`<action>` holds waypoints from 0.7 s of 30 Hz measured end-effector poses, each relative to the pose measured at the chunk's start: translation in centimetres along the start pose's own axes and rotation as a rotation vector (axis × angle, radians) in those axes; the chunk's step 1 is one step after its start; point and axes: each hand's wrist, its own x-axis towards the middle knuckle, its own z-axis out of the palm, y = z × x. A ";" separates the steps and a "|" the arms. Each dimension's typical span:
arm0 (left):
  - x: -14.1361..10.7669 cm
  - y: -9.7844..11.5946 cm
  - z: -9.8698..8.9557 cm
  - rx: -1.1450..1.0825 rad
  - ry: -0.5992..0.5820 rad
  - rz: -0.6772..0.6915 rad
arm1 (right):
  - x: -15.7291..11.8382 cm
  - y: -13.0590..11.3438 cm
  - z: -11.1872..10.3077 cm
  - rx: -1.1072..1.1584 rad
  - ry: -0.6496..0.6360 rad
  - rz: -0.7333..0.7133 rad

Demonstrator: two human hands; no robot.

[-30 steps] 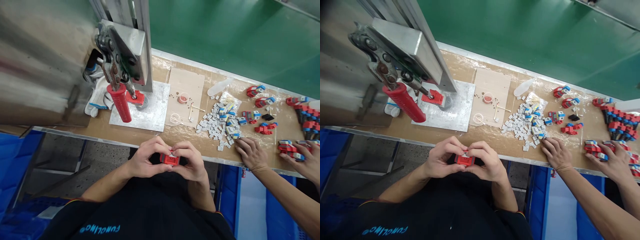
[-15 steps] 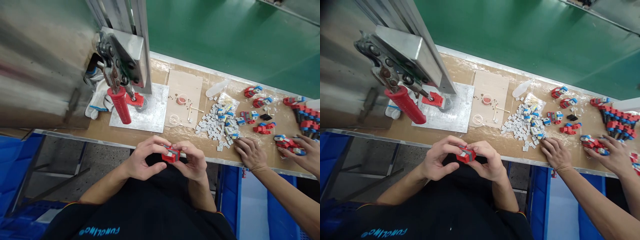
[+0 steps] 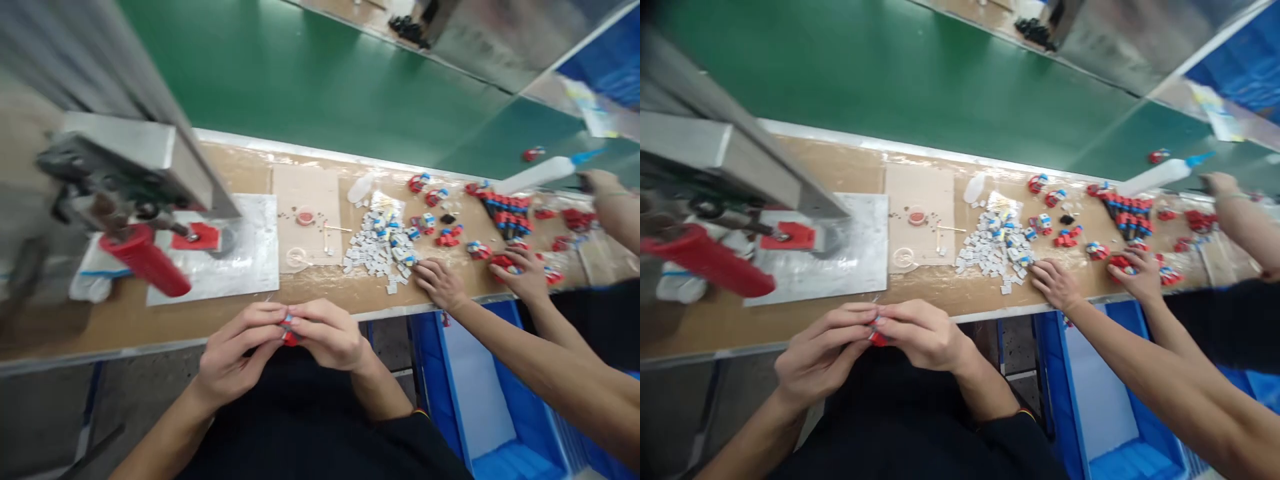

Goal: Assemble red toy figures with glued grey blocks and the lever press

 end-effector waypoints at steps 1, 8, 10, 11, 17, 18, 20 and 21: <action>-0.2 -0.3 0.0 0.003 0.002 -0.017 | 0.0 0.2 0.1 -0.012 -0.001 -0.019; -1.3 -1.2 -0.8 -0.039 0.007 -0.178 | -0.1 1.2 0.9 -0.106 -0.125 -0.049; -1.8 -1.3 -1.1 -0.026 0.018 -0.194 | 0.1 1.1 1.0 -0.155 -0.212 -0.037; -2.1 -1.3 -1.2 -0.029 0.020 -0.200 | 0.2 0.9 1.1 -0.193 -0.252 -0.026; -4.0 -2.3 -1.5 -0.137 0.085 -0.357 | 1.4 -0.4 0.9 -0.371 -0.307 -0.001; -4.1 -2.4 -1.5 -0.160 0.111 -0.397 | 1.5 -0.6 0.9 -0.374 -0.311 0.003; -4.1 -2.6 -1.7 -0.178 0.139 -0.452 | 1.7 -0.7 0.9 -0.387 -0.338 0.047; -4.0 -2.7 -1.7 -0.167 0.132 -0.455 | 1.8 -0.6 0.8 -0.383 -0.360 0.059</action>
